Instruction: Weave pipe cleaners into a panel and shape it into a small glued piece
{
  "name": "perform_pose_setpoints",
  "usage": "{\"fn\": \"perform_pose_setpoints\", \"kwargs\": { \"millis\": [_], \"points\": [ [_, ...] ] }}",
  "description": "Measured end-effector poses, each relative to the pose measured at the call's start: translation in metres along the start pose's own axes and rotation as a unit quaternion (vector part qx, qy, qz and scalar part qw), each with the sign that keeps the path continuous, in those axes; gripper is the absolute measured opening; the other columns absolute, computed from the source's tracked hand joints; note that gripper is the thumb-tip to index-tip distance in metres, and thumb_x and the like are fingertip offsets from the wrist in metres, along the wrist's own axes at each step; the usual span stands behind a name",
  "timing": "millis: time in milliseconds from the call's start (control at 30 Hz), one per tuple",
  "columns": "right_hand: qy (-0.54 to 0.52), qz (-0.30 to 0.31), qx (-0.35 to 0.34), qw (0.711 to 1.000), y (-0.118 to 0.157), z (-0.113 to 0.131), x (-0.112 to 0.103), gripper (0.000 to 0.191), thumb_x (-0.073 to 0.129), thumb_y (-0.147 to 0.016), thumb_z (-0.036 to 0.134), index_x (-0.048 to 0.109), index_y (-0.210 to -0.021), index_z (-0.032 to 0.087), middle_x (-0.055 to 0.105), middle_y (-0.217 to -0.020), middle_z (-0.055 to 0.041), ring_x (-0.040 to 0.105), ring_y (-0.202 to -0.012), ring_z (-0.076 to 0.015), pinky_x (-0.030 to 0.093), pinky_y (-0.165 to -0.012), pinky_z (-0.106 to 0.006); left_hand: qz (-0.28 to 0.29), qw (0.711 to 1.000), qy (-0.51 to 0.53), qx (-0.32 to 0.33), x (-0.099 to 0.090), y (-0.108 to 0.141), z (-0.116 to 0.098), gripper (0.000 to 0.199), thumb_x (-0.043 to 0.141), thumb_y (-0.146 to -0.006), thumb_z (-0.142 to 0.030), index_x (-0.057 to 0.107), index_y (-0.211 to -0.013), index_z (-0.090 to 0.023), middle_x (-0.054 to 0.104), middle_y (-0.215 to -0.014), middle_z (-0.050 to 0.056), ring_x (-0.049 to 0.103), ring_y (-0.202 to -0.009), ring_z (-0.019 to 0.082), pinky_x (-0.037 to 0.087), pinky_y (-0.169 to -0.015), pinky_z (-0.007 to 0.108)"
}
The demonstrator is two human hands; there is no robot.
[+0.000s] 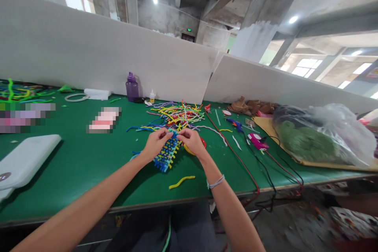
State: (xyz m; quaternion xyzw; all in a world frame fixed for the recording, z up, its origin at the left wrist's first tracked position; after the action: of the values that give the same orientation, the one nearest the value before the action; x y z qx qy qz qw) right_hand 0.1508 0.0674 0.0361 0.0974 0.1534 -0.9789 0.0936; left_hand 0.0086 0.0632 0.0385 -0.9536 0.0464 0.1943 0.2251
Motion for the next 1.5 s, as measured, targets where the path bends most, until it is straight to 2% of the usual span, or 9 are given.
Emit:
{"fn": "perform_pose_setpoints", "kwargs": {
  "millis": [200,333,433,600,800,967,1200,1333,1500],
  "points": [
    [-0.015,-0.003,0.005,1.0,0.001,0.004,-0.003,0.02,0.062,-0.066,0.035,0.06,-0.073,0.017,0.057,-0.063,0.0012,0.049,-0.051,-0.0102,0.041,-0.047,-0.023,0.011,1.0,0.015,0.0,0.0,-0.002,-0.004,0.03,0.049,-0.079,-0.044,0.051,-0.069,-0.016,0.035,-0.055,-0.005,0.033,-0.053,0.01,0.026,-0.05,0.022],
    [-0.032,0.034,0.029,0.999,0.002,0.006,-0.002,0.023,0.06,-0.068,0.039,0.062,-0.075,0.017,0.057,-0.066,0.0014,0.049,-0.053,-0.0093,0.041,-0.048,-0.021,0.019,1.0,0.01,0.0,-0.001,-0.003,-0.005,0.031,0.05,-0.079,-0.044,0.05,-0.065,-0.016,0.034,-0.054,-0.005,0.031,-0.052,0.009,0.025,-0.049,0.021],
    [-0.031,0.053,0.037,0.997,0.003,0.006,-0.001,0.026,0.059,-0.069,0.042,0.062,-0.069,0.016,0.055,-0.064,0.0018,0.049,-0.054,-0.0095,0.042,-0.05,-0.022,0.022,1.0,0.019,-0.004,0.0,-0.002,-0.006,0.032,0.051,-0.078,-0.045,0.05,-0.063,-0.016,0.036,-0.054,-0.004,0.031,-0.052,0.009,0.025,-0.049,0.021],
    [-0.032,0.02,0.032,0.999,0.001,0.003,-0.006,0.026,0.062,-0.067,0.043,0.062,-0.065,0.016,0.055,-0.06,0.002,0.048,-0.05,-0.0094,0.041,-0.049,-0.023,0.074,0.993,0.08,-0.034,0.01,-0.001,-0.003,0.032,0.05,-0.077,-0.046,0.05,-0.067,-0.015,0.041,-0.058,-0.003,0.034,-0.054,0.01,0.027,-0.05,0.021],
    [-0.043,0.027,0.038,0.998,0.0,0.001,-0.005,0.024,0.062,-0.067,0.041,0.062,-0.066,0.016,0.056,-0.062,0.0014,0.048,-0.051,-0.0092,0.04,-0.048,-0.021,0.072,0.997,0.019,-0.001,0.009,-0.003,-0.001,0.034,0.053,-0.075,-0.044,0.042,-0.058,-0.016,0.031,-0.053,-0.005,0.028,-0.05,0.009,0.021,-0.048,0.022],
    [-0.055,0.066,0.049,0.995,0.002,0.001,0.002,0.025,0.066,-0.063,0.04,0.062,-0.071,0.017,0.055,-0.064,0.0023,0.047,-0.053,-0.0084,0.04,-0.047,-0.02,0.092,0.996,0.011,0.016,0.011,-0.002,-0.004,0.03,0.052,-0.076,-0.042,0.047,-0.063,-0.016,0.038,-0.055,-0.004,0.033,-0.052,0.009,0.024,-0.049,0.021],
    [-0.055,0.042,0.041,0.997,0.002,0.001,-0.002,0.023,0.067,-0.061,0.037,0.059,-0.066,0.016,0.052,-0.059,0.0035,0.045,-0.05,-0.0074,0.038,-0.046,-0.02,0.098,0.995,0.033,0.005,0.012,-0.002,-0.007,0.028,0.053,-0.075,-0.041,0.053,-0.066,-0.015,0.045,-0.055,-0.003,0.039,-0.054,0.011,0.028,-0.05,0.021],
    [-0.07,0.049,0.049,0.995,0.002,0.0,-0.001,0.025,0.067,-0.061,0.038,0.057,-0.068,0.016,0.051,-0.061,0.0038,0.046,-0.053,-0.0078,0.04,-0.047,-0.019,0.098,0.995,0.025,0.005,0.011,-0.003,-0.006,0.03,0.051,-0.076,-0.041,0.048,-0.062,-0.015,0.04,-0.055,-0.004,0.036,-0.054,0.01,0.027,-0.05,0.021],
    [-0.09,0.082,0.097,0.988,0.004,-0.007,0.006,0.026,0.06,-0.069,0.043,0.058,-0.069,0.017,0.051,-0.065,0.0028,0.047,-0.056,-0.008,0.043,-0.048,-0.02,0.121,0.993,0.014,0.005,0.014,-0.002,-0.002,0.031,0.051,-0.077,-0.041,0.047,-0.06,-0.015,0.035,-0.054,-0.005,0.032,-0.052,0.009,0.024,-0.049,0.021]
  ]
}}
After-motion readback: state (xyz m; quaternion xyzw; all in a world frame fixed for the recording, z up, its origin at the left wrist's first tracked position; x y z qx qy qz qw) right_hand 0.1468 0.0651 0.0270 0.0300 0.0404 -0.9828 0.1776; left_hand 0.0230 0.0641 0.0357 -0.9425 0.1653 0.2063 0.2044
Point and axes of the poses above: each hand's wrist, its own y-axis away from the middle knuckle, its own x-axis out of the palm, z = x × y, the point moved 7 cm from there along -y, towards the middle knuckle
